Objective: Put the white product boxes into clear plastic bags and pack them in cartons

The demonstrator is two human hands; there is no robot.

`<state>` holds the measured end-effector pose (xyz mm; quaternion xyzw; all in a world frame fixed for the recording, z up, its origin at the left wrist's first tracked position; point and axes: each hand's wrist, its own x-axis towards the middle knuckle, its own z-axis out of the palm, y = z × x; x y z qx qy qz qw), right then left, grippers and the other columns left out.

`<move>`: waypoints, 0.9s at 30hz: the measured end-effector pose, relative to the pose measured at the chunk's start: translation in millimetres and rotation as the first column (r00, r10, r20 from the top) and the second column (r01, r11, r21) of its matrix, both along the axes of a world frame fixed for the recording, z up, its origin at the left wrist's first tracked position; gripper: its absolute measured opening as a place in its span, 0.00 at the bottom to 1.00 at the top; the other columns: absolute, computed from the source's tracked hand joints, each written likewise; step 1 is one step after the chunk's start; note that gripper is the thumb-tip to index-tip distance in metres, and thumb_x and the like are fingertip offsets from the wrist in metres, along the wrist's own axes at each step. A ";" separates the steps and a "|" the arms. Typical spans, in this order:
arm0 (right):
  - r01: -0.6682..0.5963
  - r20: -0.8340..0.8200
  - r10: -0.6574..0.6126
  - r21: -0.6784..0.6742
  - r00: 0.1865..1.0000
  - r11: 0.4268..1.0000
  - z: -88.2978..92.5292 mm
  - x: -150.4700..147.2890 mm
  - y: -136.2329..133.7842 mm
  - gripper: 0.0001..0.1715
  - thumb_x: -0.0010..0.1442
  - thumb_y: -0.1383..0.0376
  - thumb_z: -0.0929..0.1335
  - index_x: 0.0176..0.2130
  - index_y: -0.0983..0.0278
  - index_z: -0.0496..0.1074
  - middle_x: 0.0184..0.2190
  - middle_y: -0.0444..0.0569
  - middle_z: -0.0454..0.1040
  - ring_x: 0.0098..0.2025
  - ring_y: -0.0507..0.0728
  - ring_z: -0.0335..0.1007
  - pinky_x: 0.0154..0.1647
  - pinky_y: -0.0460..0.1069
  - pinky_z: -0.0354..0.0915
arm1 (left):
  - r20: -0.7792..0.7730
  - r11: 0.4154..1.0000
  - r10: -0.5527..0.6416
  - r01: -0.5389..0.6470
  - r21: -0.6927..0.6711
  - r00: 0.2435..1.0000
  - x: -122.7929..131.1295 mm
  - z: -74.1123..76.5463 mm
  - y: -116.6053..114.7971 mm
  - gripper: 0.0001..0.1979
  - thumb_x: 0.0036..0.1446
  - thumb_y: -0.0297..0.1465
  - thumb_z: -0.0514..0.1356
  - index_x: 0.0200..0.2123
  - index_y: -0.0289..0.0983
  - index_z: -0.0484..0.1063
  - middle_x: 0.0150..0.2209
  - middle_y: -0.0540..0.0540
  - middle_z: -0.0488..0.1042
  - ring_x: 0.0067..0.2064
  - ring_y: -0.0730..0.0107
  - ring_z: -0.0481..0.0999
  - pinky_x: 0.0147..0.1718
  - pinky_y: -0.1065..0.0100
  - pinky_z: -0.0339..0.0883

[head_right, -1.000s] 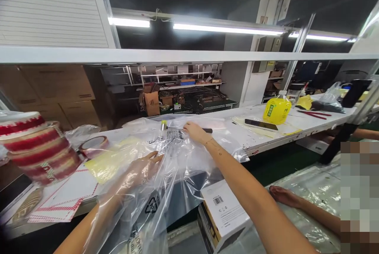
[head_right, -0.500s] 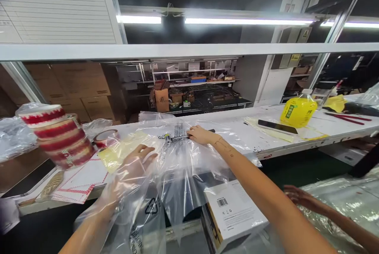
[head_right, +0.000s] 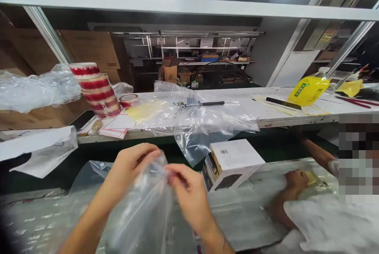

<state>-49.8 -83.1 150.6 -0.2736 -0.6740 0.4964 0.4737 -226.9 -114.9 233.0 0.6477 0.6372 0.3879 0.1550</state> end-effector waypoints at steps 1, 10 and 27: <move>-0.054 -0.054 0.047 -0.134 0.997 0.990 -6.7 0.4 0.4 0.12 0.63 0.56 0.71 0.46 0.54 0.79 0.34 0.47 0.80 0.35 0.57 0.77 0.37 0.49 0.72 | 0.086 0.992 -0.095 0.101 -0.070 0.992 -9.9 -1.8 -12.9 0.13 0.59 0.42 0.59 0.36 0.40 0.77 0.33 0.49 0.77 0.33 0.67 0.72 0.33 0.68 0.64; -0.081 -0.228 -0.062 -0.566 0.972 0.820 -36.4 27.8 -53.8 0.24 0.53 0.49 0.74 0.45 0.60 0.76 0.43 0.53 0.80 0.46 0.64 0.77 0.49 0.58 0.73 | 0.150 0.949 -0.141 0.177 -0.263 0.979 -46.1 -28.7 -67.8 0.14 0.63 0.38 0.54 0.34 0.39 0.76 0.30 0.49 0.78 0.29 0.68 0.72 0.30 0.68 0.63; 0.391 0.267 -0.308 -0.361 0.913 0.847 -121.7 -12.7 -186.5 0.59 0.54 0.44 0.73 0.72 0.61 0.46 0.65 0.63 0.60 0.63 0.67 0.64 0.60 0.62 0.67 | 0.166 0.992 -0.115 0.122 -0.035 0.979 -16.9 -39.4 -57.6 0.07 0.57 0.35 0.59 0.30 0.39 0.74 0.24 0.53 0.74 0.22 0.72 0.68 0.27 0.69 0.61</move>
